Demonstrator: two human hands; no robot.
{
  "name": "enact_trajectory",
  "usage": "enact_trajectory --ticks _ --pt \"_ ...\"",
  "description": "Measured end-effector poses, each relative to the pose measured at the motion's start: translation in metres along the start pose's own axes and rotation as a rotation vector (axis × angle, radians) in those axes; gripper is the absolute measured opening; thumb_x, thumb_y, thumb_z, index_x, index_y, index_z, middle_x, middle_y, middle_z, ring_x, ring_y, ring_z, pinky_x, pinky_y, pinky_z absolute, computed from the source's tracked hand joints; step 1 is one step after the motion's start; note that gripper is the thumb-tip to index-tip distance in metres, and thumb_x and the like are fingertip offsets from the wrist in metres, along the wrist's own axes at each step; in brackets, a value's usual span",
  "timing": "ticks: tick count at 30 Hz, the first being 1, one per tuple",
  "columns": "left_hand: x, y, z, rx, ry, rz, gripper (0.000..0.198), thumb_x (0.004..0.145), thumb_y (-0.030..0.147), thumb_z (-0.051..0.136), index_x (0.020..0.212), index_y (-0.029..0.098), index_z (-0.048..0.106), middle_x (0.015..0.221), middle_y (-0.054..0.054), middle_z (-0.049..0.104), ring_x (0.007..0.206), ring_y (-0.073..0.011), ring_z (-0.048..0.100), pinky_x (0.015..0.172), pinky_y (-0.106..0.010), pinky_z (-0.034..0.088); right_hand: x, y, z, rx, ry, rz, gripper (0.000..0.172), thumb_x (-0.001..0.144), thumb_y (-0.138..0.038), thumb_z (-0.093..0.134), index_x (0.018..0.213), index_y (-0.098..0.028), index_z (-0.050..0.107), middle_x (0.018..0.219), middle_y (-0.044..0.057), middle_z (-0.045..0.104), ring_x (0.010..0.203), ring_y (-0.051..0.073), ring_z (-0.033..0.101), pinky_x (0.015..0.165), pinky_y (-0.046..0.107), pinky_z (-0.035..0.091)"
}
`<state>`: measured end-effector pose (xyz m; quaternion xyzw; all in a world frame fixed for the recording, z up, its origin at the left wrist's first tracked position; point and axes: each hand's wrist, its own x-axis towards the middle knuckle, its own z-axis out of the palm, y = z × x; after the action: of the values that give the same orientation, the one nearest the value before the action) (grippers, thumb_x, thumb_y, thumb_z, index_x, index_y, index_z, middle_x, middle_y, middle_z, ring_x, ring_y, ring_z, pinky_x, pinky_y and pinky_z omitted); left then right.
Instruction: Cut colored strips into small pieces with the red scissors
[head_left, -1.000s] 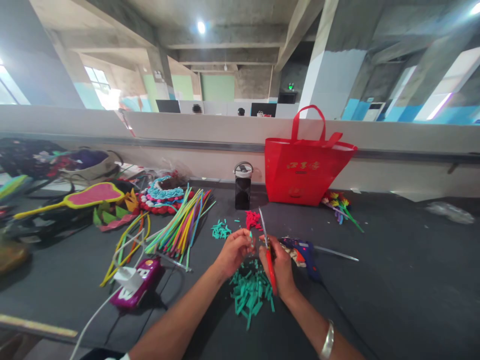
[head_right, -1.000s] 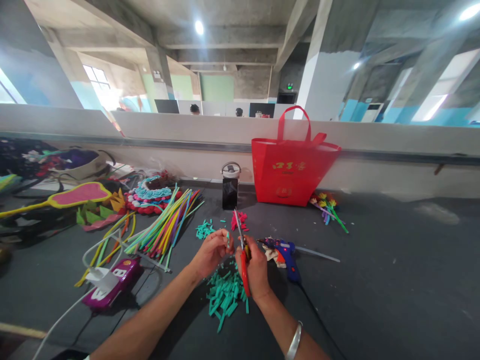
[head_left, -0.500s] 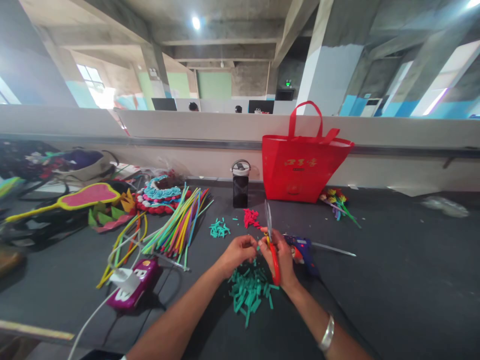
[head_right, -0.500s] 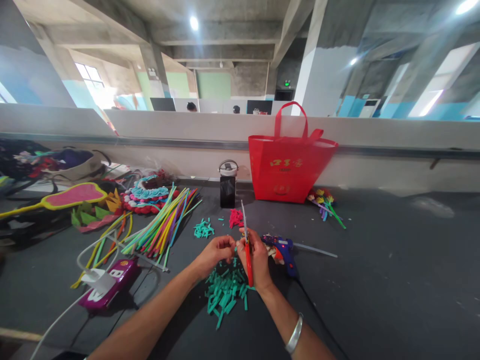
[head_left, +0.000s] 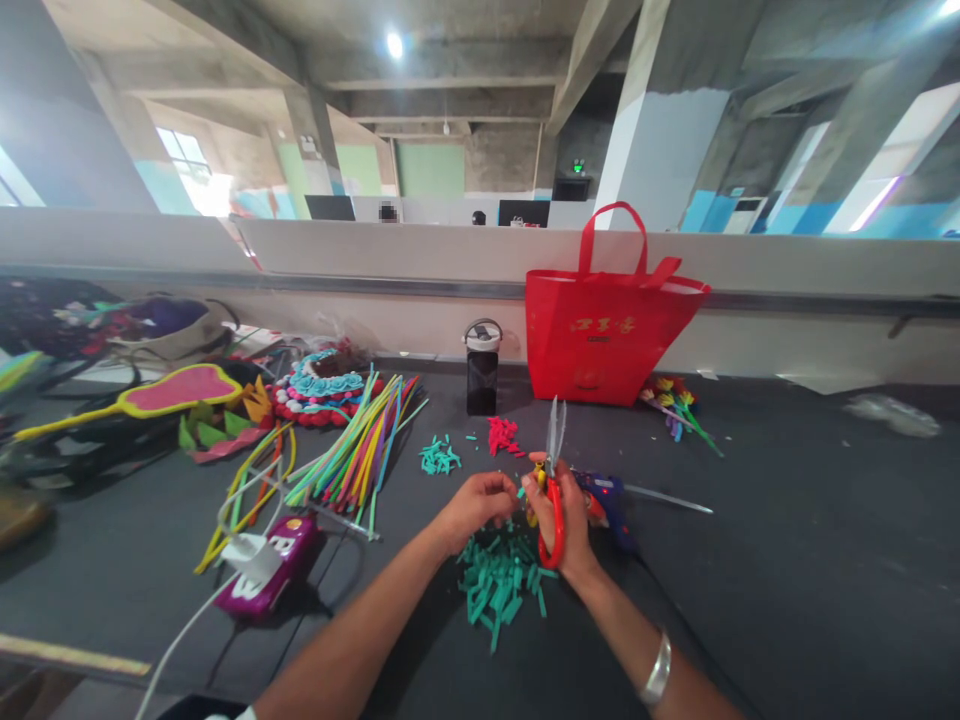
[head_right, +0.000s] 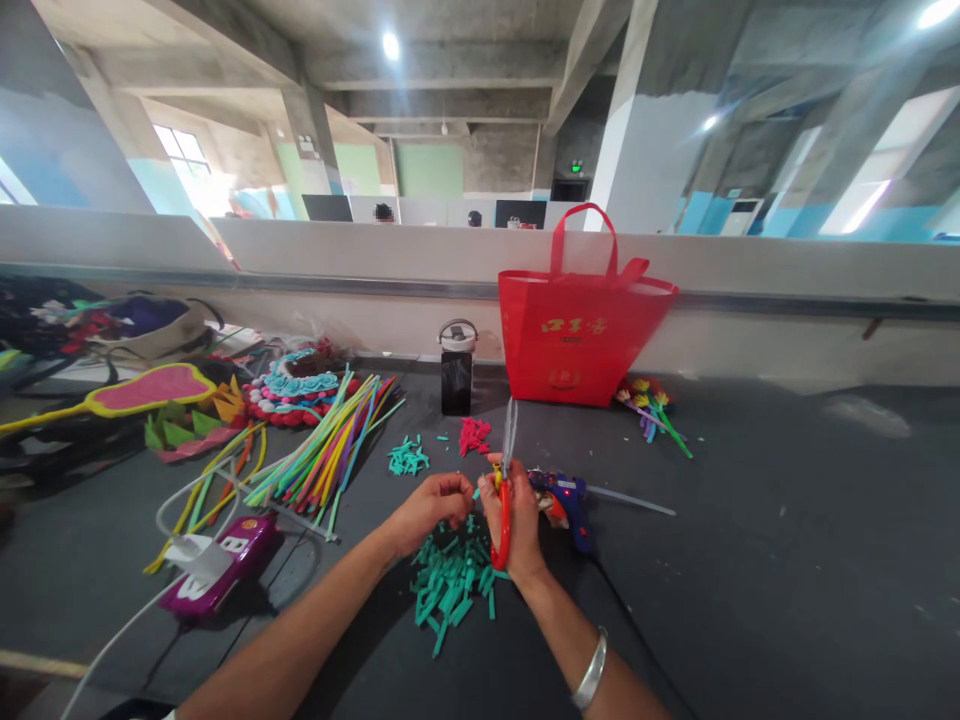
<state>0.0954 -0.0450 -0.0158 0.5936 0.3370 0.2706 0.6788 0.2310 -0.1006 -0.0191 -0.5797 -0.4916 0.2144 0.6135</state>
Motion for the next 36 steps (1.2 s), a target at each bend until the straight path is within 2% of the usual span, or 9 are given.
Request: enact_trajectory --ticks 4,7,12,18,21,24,28,31,36 --pt "0.002 -0.008 -0.004 0.262 -0.093 0.011 0.012 0.058 0.015 0.055 0.070 0.015 0.057 0.058 0.004 0.050 0.052 -0.0090 0.041 0.049 -0.021 0.032 0.004 0.006 -0.003 -0.029 0.074 -0.018 0.033 0.081 -0.036 0.055 0.108 -0.017 0.056 0.076 0.001 0.063 0.058 0.014 0.059 0.056 0.026 0.050" --pt "0.002 -0.010 -0.002 0.463 0.007 0.219 0.022 0.056 0.009 0.055 0.077 0.015 0.059 0.067 0.003 0.052 0.059 -0.0099 0.043 0.055 -0.021 0.033 0.007 0.011 -0.004 -0.045 0.078 -0.011 0.034 0.081 -0.038 0.056 0.108 -0.017 0.056 0.078 0.002 0.064 0.060 0.015 0.060 0.058 0.027 0.051" --pt "0.002 -0.005 0.004 0.557 0.212 0.428 0.009 0.071 0.021 0.062 0.075 0.017 0.056 0.068 0.002 0.052 0.062 -0.0113 0.045 0.058 -0.023 0.035 0.004 0.011 -0.002 -0.095 0.057 -0.049 0.035 0.079 -0.036 0.057 0.108 -0.016 0.057 0.079 0.003 0.066 0.069 0.017 0.064 0.069 0.031 0.053" --pt "0.000 -0.006 0.003 0.698 0.223 0.539 0.008 0.078 0.018 0.057 0.070 0.017 0.057 0.066 0.000 0.053 0.062 -0.0121 0.047 0.059 -0.023 0.034 0.001 0.006 0.000 -0.121 0.065 -0.059 0.033 0.078 -0.035 0.056 0.106 -0.017 0.058 0.079 0.003 0.068 0.064 0.017 0.064 0.064 0.029 0.052" --pt "-0.002 -0.003 0.003 0.705 0.264 0.590 0.006 0.076 0.014 0.056 0.078 0.018 0.061 0.070 -0.001 0.056 0.066 -0.0134 0.050 0.061 -0.024 0.035 0.001 0.005 0.000 -0.119 0.073 -0.070 0.033 0.078 -0.035 0.056 0.106 -0.017 0.058 0.076 0.002 0.068 0.064 0.017 0.064 0.065 0.029 0.053" --pt "-0.004 0.000 0.005 0.705 0.261 0.598 0.008 0.075 0.012 0.055 0.073 0.017 0.060 0.067 -0.001 0.055 0.065 -0.0131 0.050 0.061 -0.024 0.035 0.001 0.004 0.000 -0.119 0.089 -0.078 0.033 0.078 -0.035 0.055 0.105 -0.016 0.057 0.075 0.002 0.067 0.064 0.016 0.064 0.067 0.030 0.053" --pt "-0.002 -0.002 0.008 0.549 0.291 0.466 0.007 0.071 0.014 0.057 0.066 0.017 0.061 0.061 0.001 0.055 0.056 -0.0111 0.047 0.056 -0.023 0.033 -0.002 0.003 0.002 -0.108 0.084 -0.076 0.032 0.080 -0.036 0.056 0.106 -0.017 0.057 0.076 0.002 0.066 0.063 0.015 0.062 0.064 0.029 0.052" --pt "0.001 -0.002 0.008 0.230 0.347 0.322 0.004 0.067 0.019 0.062 0.065 0.016 0.061 0.056 0.002 0.054 0.051 -0.0101 0.046 0.052 -0.022 0.033 -0.005 0.004 0.002 -0.068 0.064 -0.049 0.033 0.086 -0.039 0.052 0.111 -0.017 0.055 0.076 0.001 0.063 0.058 0.014 0.059 0.058 0.026 0.051" --pt "-0.001 0.007 0.007 -0.370 0.335 0.249 0.007 0.065 0.021 0.066 0.067 0.016 0.061 0.059 0.002 0.055 0.050 -0.0087 0.047 0.053 -0.022 0.038 -0.007 0.014 0.007 -0.153 -0.023 -0.112 0.033 0.087 -0.036 0.050 0.115 -0.018 0.052 0.093 0.006 0.064 0.081 0.019 0.063 0.076 0.032 0.052"
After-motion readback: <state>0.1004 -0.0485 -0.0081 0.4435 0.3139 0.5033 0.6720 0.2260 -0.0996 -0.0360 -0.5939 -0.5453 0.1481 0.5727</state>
